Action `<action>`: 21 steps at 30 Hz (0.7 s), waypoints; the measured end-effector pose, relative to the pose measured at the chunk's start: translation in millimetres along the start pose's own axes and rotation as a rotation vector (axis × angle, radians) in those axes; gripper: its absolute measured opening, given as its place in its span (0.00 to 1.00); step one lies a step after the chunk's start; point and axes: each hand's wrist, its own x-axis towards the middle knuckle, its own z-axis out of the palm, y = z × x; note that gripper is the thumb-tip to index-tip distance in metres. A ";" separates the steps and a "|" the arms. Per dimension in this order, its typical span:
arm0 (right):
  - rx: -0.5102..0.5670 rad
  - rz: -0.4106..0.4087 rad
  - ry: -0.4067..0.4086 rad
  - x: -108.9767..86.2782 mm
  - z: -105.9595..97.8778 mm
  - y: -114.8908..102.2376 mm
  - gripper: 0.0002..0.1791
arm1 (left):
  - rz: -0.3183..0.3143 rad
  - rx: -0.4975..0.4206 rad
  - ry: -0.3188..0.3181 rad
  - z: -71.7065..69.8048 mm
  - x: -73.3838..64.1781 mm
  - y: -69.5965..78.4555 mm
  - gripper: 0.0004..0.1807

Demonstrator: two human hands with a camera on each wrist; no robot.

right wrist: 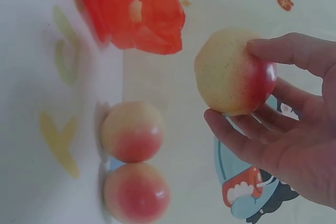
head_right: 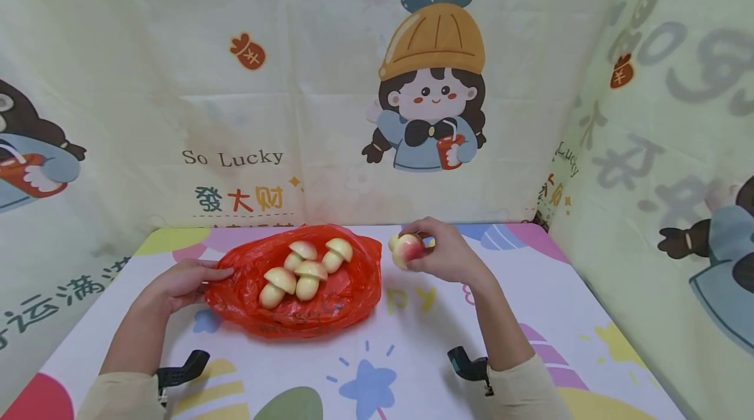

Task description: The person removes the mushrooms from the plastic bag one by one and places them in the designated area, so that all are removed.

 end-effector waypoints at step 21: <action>-0.096 0.073 -0.103 4.6 9.7 17.8 0.24 | 0.002 0.003 -0.002 -1.2 0.2 0.3 0.34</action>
